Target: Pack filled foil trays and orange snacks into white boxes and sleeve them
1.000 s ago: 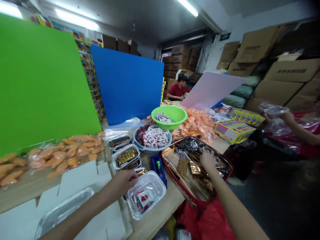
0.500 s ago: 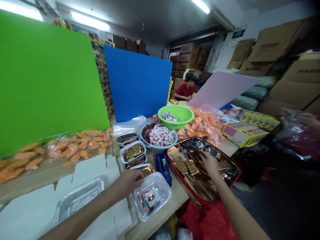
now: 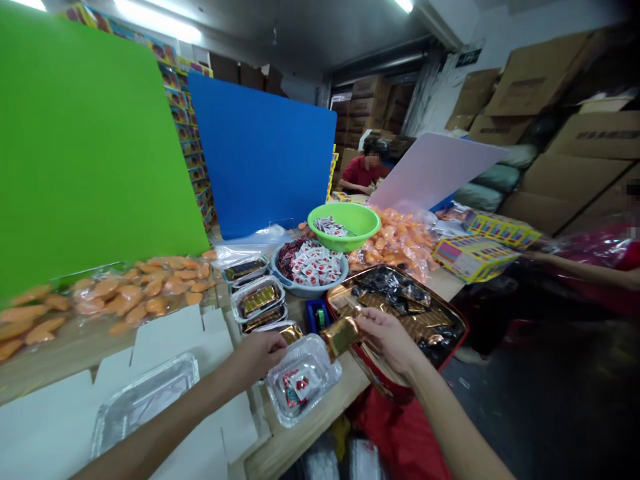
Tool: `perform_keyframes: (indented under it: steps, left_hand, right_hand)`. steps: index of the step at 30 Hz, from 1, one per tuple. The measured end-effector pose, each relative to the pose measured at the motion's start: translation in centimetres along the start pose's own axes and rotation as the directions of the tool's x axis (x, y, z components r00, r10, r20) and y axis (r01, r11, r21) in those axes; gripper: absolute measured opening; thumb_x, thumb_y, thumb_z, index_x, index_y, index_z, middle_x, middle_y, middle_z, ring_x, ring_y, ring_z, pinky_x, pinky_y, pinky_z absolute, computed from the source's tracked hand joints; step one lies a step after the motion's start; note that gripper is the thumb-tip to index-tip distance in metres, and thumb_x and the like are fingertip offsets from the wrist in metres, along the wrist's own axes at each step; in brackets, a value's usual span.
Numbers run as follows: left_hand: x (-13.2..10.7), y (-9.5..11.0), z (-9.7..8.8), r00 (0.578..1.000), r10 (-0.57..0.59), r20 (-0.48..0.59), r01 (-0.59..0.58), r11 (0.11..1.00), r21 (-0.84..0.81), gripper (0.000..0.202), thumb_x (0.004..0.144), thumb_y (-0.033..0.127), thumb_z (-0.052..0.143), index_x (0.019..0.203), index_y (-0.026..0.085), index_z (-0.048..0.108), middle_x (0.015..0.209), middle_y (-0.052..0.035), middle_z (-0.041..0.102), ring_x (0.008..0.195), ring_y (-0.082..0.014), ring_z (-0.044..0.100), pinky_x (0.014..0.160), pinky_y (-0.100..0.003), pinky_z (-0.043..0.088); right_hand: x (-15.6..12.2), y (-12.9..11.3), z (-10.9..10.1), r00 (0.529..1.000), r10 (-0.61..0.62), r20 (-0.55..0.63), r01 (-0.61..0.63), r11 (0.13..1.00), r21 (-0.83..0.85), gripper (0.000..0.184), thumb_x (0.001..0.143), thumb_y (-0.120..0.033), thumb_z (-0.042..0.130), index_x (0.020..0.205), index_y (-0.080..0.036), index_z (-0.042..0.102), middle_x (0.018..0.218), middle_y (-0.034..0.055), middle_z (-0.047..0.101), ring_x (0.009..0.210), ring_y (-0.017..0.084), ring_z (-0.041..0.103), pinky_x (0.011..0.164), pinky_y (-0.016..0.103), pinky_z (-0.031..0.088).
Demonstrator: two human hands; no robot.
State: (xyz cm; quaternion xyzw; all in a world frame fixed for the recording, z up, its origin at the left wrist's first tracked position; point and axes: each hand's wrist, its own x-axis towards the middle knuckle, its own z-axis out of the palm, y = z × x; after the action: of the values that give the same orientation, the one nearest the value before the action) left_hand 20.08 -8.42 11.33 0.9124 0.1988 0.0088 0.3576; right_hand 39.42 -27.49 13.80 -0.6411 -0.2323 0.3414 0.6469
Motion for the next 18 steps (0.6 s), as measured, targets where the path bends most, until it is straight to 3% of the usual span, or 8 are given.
perform_keyframes:
  steps: [1, 3, 4, 6, 9, 13, 18]
  left_hand:
    - [-0.1, -0.1, 0.0, 1.000, -0.003, 0.008, 0.004, 1.000, -0.017, 0.029, 0.077, 0.038, 0.042, 0.073, 0.016, 0.062, 0.059, 0.0018, 0.055, 0.055, -0.0107, 0.044, 0.048, -0.019, 0.026]
    - [-0.4, -0.3, -0.1, 1.000, -0.011, 0.010, 0.011, 0.999, -0.030, 0.030, 0.077, 0.039, 0.043, 0.073, 0.016, 0.061, 0.059, 0.0016, 0.055, 0.055, -0.0108, 0.044, 0.048, -0.019, 0.026]
    - [-0.5, -0.3, -0.1, 1.000, -0.015, 0.006, 0.015, 1.000, -0.027, 0.030, 0.077, 0.039, 0.043, 0.073, 0.016, 0.061, 0.059, 0.0016, 0.055, 0.055, -0.0108, 0.044, 0.048, -0.019, 0.027]
    - [-0.6, -0.2, -0.2, 1.000, -0.021, -0.001, 0.021, 1.000, -0.015, 0.029, 0.076, 0.039, 0.043, 0.071, 0.016, 0.061, 0.058, 0.0016, 0.054, 0.055, -0.0106, 0.043, 0.048, -0.019, 0.026]
    - [-0.7, 0.1, -0.3, 1.000, -0.015, -0.006, 0.015, 1.000, -0.005, 0.028, 0.076, 0.037, 0.043, 0.071, 0.016, 0.061, 0.058, 0.0015, 0.055, 0.055, -0.0107, 0.044, 0.048, -0.019, 0.027]
    - [-1.4, 0.5, -0.1, 1.000, -0.008, -0.015, 0.008, 1.000, 0.008, 0.026, 0.076, 0.033, 0.043, 0.073, 0.016, 0.062, 0.061, 0.0006, 0.058, 0.056, -0.0112, 0.046, 0.048, -0.019, 0.028]
    - [-3.1, 0.9, -0.2, 0.999, -0.042, -0.008, 0.042, 0.999, -0.025, 0.022, 0.074, 0.027, 0.044, 0.076, 0.016, 0.063, 0.067, -0.0001, 0.063, 0.059, -0.0114, 0.051, 0.050, -0.019, 0.031]
  right_hand:
    - [0.6, 0.2, -1.5, 0.990, -0.029, -0.139, 0.026, 0.999, -0.024, 0.038, 0.057, -0.045, 0.070, 0.079, -0.016, 0.063, 0.071, 0.0014, 0.062, 0.061, 0.012, 0.054, 0.058, 0.023, 0.042]
    - [2.0, 0.7, -5.3, 0.906, -0.086, -0.415, 0.051, 0.994, -0.096, 0.042, 0.056, -0.052, 0.067, 0.077, -0.017, 0.061, 0.065, -0.0007, 0.059, 0.057, 0.012, 0.053, 0.054, 0.023, 0.042]
    - [2.7, 0.9, -7.3, 0.866, -0.096, -0.491, 0.040, 0.991, -0.124, 0.041, 0.057, -0.055, 0.064, 0.075, -0.017, 0.060, 0.061, -0.0015, 0.058, 0.056, 0.012, 0.052, 0.053, 0.023, 0.041]
    - [4.1, 1.2, -11.0, 0.823, -0.091, -0.561, -0.024, 0.981, -0.194, 0.035, 0.061, -0.052, 0.061, 0.067, -0.017, 0.059, 0.054, -0.0015, 0.055, 0.053, 0.013, 0.051, 0.053, 0.025, 0.042]
    - [5.9, 1.7, -14.3, 0.814, -0.074, -0.576, -0.161, 0.925, -0.345, 0.019, 0.053, -0.030, 0.070, 0.055, -0.016, 0.058, 0.047, -0.0017, 0.053, 0.052, 0.015, 0.051, 0.056, 0.028, 0.042]
    - [8.6, 2.8, -14.8, 0.847, -0.042, -0.530, -0.301, 0.784, -0.543, 0.019, 0.042, -0.010, 0.071, 0.056, -0.018, 0.061, 0.045, -0.0033, 0.054, 0.050, 0.017, 0.053, 0.059, 0.032, 0.044]
    - [10.4, 3.4, -13.7, 0.856, -0.100, -0.507, -0.394, 0.509, -0.766, 0.009, 0.059, -0.021, 0.063, 0.066, -0.018, 0.067, 0.056, 0.0058, 0.062, 0.059, 0.024, 0.060, 0.061, 0.038, 0.046]
